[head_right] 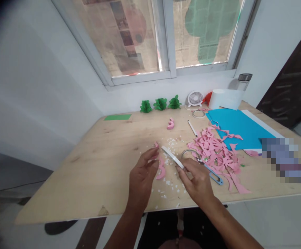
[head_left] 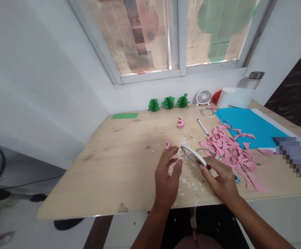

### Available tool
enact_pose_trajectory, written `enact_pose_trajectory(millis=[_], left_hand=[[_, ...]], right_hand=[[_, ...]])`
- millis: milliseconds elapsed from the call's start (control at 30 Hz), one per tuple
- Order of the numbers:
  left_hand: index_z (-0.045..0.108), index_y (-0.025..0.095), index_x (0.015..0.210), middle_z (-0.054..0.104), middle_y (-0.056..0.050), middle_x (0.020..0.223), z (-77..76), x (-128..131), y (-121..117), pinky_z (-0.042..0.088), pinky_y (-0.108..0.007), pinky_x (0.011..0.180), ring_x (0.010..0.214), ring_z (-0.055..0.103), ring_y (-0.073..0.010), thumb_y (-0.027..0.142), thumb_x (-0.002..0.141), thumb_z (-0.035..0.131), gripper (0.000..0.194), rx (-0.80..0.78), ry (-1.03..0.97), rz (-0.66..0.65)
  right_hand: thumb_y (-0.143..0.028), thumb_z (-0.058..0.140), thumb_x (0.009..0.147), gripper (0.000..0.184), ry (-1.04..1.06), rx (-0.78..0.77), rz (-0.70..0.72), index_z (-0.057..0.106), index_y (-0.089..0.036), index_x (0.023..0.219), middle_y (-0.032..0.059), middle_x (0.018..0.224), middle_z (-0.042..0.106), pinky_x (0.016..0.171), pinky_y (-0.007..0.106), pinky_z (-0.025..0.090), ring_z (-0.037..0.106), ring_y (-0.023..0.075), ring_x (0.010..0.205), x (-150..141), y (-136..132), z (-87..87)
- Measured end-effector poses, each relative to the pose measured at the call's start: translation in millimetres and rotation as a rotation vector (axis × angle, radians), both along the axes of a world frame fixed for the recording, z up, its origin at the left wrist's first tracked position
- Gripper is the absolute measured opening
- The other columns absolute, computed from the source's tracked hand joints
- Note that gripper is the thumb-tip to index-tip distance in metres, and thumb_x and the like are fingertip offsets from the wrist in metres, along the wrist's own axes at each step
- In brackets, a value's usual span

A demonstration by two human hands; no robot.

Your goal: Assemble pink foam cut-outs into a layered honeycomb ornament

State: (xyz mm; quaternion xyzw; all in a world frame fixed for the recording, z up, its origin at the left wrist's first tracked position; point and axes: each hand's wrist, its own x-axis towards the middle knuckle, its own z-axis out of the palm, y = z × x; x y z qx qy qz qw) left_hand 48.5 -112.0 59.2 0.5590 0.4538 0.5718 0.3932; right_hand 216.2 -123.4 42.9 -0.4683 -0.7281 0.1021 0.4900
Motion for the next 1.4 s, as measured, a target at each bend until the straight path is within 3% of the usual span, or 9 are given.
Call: enact_pose_trajectory(millis=[200, 400, 733, 1100, 1267, 1400], left_hand=[[0.056, 0.023, 0.121, 0.056, -0.009, 0.128, 6.7, 1.7, -0.6, 0.049, -0.037, 0.091, 0.115, 0.054, -0.0223, 0.028, 0.087, 0.055, 0.034, 0.088, 0.173, -0.029], [0.053, 0.023, 0.123, 0.055, -0.009, 0.129, 3.2, 3.5, -3.8, 0.049, -0.04, 0.094, 0.12, 0.052, -0.0226, 0.02, 0.086, 0.054, 0.037, 0.237, 0.292, 0.004], [0.052, 0.013, 0.123, 0.055, -0.017, 0.123, 3.2, 11.4, -7.4, 0.046, -0.045, 0.098, 0.119, 0.051, -0.026, 0.006, 0.08, 0.055, 0.043, 0.633, 0.628, 0.224], [0.061, 0.02, 0.114, 0.058, -0.014, 0.124, 8.6, 17.7, -14.1, 0.035, -0.054, 0.103, 0.128, 0.042, -0.0307, 0.01, 0.08, 0.054, 0.036, 0.755, 0.86, 0.208], [0.06, 0.021, 0.113, 0.06, -0.012, 0.125, 8.8, 17.3, -14.5, 0.029, -0.055, 0.107, 0.13, 0.043, -0.0289, 0.008, 0.082, 0.049, 0.036, 0.773, 0.901, 0.111], [0.06, 0.023, 0.112, 0.061, -0.009, 0.125, 6.6, 16.2, -15.1, 0.028, -0.053, 0.108, 0.129, 0.044, -0.0266, 0.006, 0.082, 0.047, 0.036, 0.786, 0.866, 0.054]], right_hand=[[-0.011, 0.055, 0.085, 0.015, -0.191, 0.242, -0.059, 0.066, -0.014, 0.095, 0.0107, 0.086, 0.072, 0.072, 0.034, 0.053, 0.068, 0.0225, 0.081, -0.7, 3.3, -5.2], [-0.01, 0.055, 0.084, 0.016, -0.23, 0.324, -0.095, 0.068, -0.012, 0.094, 0.0127, 0.086, 0.073, 0.071, 0.035, 0.055, 0.069, 0.0228, 0.079, -0.8, 4.3, -5.9], [-0.01, 0.056, 0.085, 0.016, -0.141, 0.267, -0.072, 0.065, -0.015, 0.096, 0.0099, 0.084, 0.071, 0.072, 0.034, 0.054, 0.067, 0.0216, 0.08, -6.7, 2.5, -1.4], [-0.016, 0.052, 0.088, 0.012, -0.002, 0.078, -0.005, 0.06, -0.017, 0.079, 0.0009, 0.064, 0.06, 0.053, 0.025, 0.045, 0.056, 0.0139, 0.056, -7.7, -3.6, 12.8], [-0.02, 0.051, 0.088, 0.022, 0.013, -0.036, 0.012, 0.056, -0.019, 0.066, 0.0009, 0.062, 0.058, 0.053, 0.025, 0.046, 0.057, 0.0147, 0.056, -5.0, -5.4, 12.4], [-0.018, 0.052, 0.087, 0.017, 0.01, -0.022, 0.005, 0.06, -0.018, 0.072, 0.0011, 0.064, 0.06, 0.054, 0.025, 0.048, 0.059, 0.0147, 0.057, -4.1, -7.0, 11.7]])
